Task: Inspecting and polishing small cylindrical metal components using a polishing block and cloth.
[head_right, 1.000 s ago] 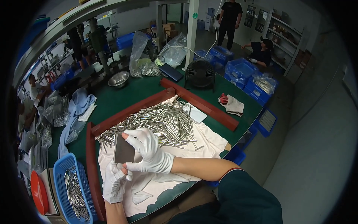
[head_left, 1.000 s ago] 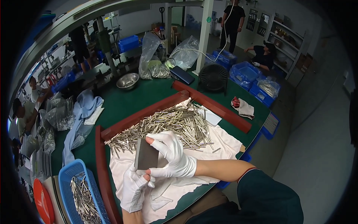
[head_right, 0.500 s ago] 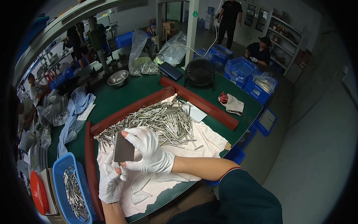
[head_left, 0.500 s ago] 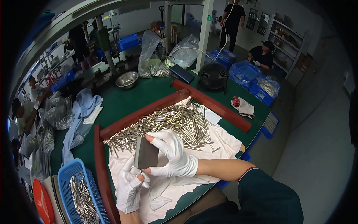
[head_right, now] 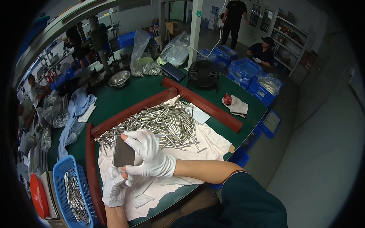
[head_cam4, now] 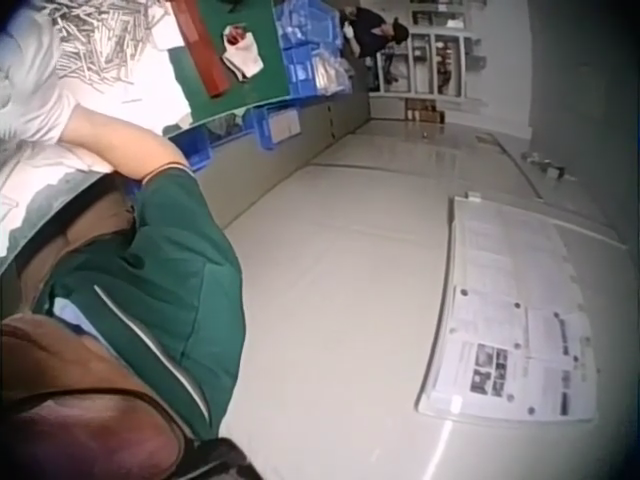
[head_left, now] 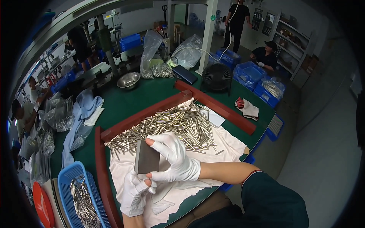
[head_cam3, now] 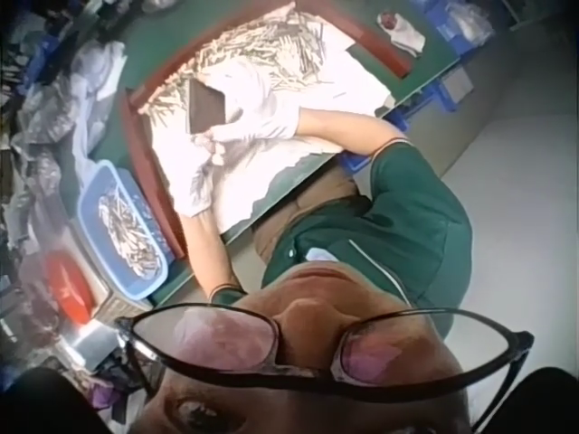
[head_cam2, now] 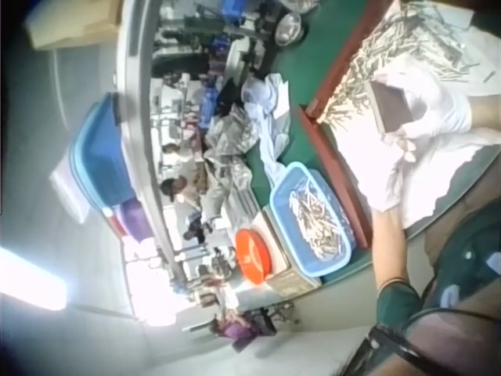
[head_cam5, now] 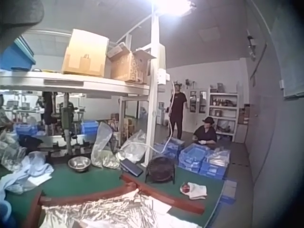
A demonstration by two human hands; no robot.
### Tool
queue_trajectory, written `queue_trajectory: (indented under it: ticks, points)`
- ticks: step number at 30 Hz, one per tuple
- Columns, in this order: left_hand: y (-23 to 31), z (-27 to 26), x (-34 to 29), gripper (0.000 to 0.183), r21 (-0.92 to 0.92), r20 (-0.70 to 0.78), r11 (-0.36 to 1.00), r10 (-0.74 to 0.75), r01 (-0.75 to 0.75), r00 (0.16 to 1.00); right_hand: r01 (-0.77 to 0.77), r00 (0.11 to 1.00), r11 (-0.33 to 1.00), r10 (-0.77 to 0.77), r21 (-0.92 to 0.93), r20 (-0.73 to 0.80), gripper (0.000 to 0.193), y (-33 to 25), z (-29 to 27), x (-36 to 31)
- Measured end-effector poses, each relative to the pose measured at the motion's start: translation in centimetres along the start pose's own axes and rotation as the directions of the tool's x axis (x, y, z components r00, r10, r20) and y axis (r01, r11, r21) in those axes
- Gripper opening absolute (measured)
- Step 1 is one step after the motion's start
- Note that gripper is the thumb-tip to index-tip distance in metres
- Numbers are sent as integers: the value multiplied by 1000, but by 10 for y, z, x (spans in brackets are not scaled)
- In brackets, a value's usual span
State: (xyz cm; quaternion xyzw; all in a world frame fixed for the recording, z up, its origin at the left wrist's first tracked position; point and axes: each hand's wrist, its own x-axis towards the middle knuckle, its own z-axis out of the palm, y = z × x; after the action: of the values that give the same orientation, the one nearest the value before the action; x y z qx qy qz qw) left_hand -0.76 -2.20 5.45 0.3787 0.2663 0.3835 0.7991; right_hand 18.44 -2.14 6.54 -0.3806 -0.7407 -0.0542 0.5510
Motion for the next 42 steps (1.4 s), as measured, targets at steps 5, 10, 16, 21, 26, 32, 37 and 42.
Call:
queue_trajectory:
  ticks: [5, 10, 16, 21, 26, 32, 37, 42]
  points:
    - [8, 7, -2, 73, -15, -57, 995, 97, -98, 994, -4, 1000, 999, 3, 34, 14, 79, 2, -1, -3]
    - [11, -3, -5, 76, -11, -6, 993, 120, -120, 993, -30, 997, 998, 25, 63, 73, 80, 4, 3, -1]
    - [16, 2, 3, 73, -22, 68, 997, 70, -69, 995, -27, 995, 999, 24, 35, 101, 83, 10, -3, 0]
    - [20, 6, -1, 74, 65, 35, 998, 3, -5, 999, -34, 990, 997, 24, 66, 137, 84, 3, 5, 1]
    - [20, 5, -4, 75, 119, 23, 993, -15, 12, 1000, -12, 978, 1000, 12, -6, 209, 85, 4, 0, -4]
    - [27, 0, -7, 80, 34, -39, 997, 64, -63, 997, 0, 985, 1000, 1, -7, 170, 87, 14, -3, -2]
    - [24, 0, -4, 83, 26, -22, 998, 60, -60, 998, -7, 997, 1000, 8, -11, 82, 86, 13, -2, -2]
    - [20, -7, -2, 76, 23, 29, 997, 78, -79, 997, 12, 993, 998, -6, -56, 118, 87, 9, 0, -8]
